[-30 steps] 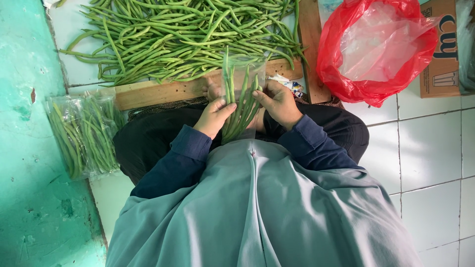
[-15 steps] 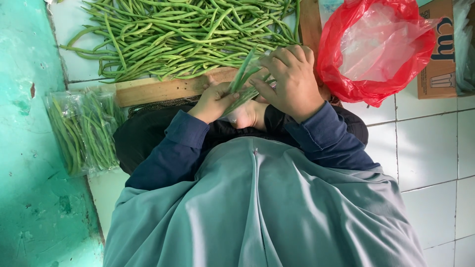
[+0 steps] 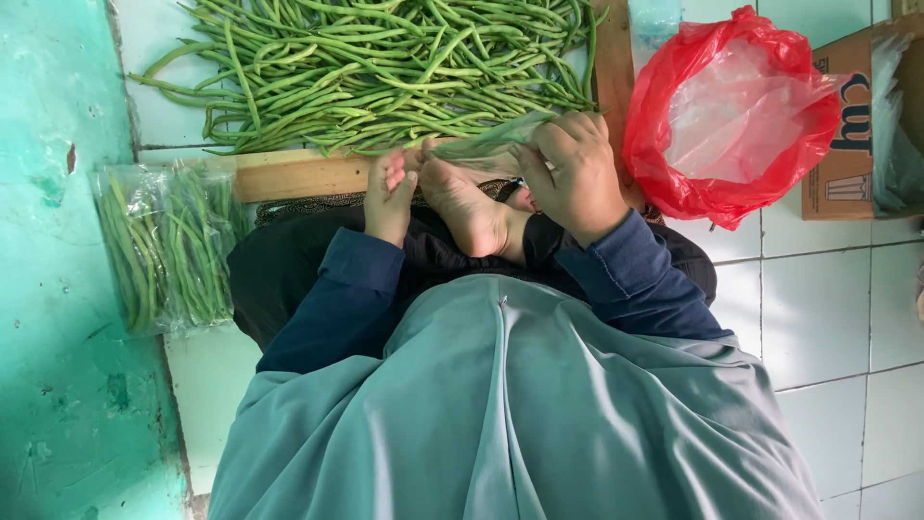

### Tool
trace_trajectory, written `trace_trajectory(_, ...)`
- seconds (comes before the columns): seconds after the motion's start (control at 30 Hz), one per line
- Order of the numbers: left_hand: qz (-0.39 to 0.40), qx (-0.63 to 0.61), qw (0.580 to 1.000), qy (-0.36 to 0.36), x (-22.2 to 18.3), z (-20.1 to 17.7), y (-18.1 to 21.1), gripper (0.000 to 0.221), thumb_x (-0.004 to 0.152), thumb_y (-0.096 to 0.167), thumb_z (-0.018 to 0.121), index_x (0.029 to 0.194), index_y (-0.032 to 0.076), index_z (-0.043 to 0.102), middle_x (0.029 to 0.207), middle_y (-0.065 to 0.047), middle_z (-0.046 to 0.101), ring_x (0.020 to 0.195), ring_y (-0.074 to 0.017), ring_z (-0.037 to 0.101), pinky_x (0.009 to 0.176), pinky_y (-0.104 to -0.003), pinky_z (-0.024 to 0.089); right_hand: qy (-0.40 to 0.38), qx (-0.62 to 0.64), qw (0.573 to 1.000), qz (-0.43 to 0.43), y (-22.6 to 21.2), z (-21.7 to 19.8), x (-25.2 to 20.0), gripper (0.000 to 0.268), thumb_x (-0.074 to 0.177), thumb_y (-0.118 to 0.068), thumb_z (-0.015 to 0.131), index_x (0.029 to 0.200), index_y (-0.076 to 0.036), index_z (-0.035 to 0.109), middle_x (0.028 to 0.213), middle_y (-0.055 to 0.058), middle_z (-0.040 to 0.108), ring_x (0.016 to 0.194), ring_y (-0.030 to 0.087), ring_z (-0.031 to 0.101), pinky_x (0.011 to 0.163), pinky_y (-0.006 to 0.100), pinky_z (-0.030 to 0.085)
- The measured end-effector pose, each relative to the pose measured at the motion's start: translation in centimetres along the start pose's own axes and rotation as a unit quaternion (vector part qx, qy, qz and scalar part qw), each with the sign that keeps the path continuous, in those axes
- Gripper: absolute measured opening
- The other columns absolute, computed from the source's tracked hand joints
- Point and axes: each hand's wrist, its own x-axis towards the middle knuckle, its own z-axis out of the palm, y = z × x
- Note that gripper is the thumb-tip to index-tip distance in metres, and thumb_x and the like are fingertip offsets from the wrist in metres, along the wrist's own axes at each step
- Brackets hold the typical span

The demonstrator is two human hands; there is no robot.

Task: Packaging green beans into small plastic bags

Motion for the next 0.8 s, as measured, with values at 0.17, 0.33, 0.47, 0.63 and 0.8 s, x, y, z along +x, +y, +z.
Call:
trace_trajectory(0.17,-0.094,-0.111,0.987,-0.064,-0.4,1.2,-3.7,0.05,0.108,0.027,0.059,0.153,0.012,0.041,0.146,-0.022,0.052,0.128,-0.034,0.058,0.105,-0.047,0.048,0.073,0.067,0.995,0.022,-1.1,-0.6,1.1,0.017,0.097,-0.004,0.078,0.088,-0.001,0.063,0.078,0.016,0.057,0.072,0.042,0.061,0.068,0.045,0.047)
trace_trajectory(0.33,-0.115,-0.202,0.959,-0.164,1.1,3.6,-8.7,0.074,0.099,0.038,0.074,0.156,0.01,0.035,0.139,-0.022,0.056,0.118,-0.0342,0.066,0.096,-0.048,0.055,0.131,0.154,0.971,0.124,-0.1,0.9,0.3,0.012,0.104,-0.002,0.071,0.093,0.0,0.066,0.071,0.017,0.053,0.061,0.035,0.058,0.057,0.04,0.046)
trace_trajectory(0.47,-0.111,-0.291,0.949,-0.055,1.2,3.8,-7.2,0.023,0.103,0.016,0.064,0.123,0.005,0.061,0.107,-0.019,0.074,0.098,-0.0326,0.076,0.087,-0.042,0.064,0.158,0.241,0.923,0.255,1.3,2.1,-0.6,0.018,0.11,-0.008,0.064,0.094,-0.001,0.063,0.074,0.014,0.065,0.069,0.02,0.062,0.061,0.033,0.049)
trace_trajectory(0.63,-0.103,-0.302,0.948,-0.005,2.6,2.6,-5.7,0.014,0.102,0.017,0.067,0.106,0.003,0.067,0.09,-0.015,0.074,0.092,-0.03,0.077,0.087,-0.042,0.066,0.175,0.284,0.856,0.395,6.1,5.4,-5.0,0.016,0.109,-0.011,0.061,0.095,-0.004,0.062,0.079,0.014,0.071,0.076,0.018,0.071,0.063,0.028,0.055)
trace_trajectory(0.8,-0.111,-0.409,0.906,0.021,1.3,1.3,3.8,0.024,0.105,0.042,0.054,0.096,0.019,0.055,0.11,0.003,0.067,0.102,-0.0207,0.068,0.094,-0.043,0.054,0.226,0.369,0.716,0.548,4.7,8.4,-7.4,0.019,0.106,-0.02,0.061,0.092,-0.007,0.06,0.075,0.011,0.069,0.06,0.015,0.068,0.044,0.026,0.057)
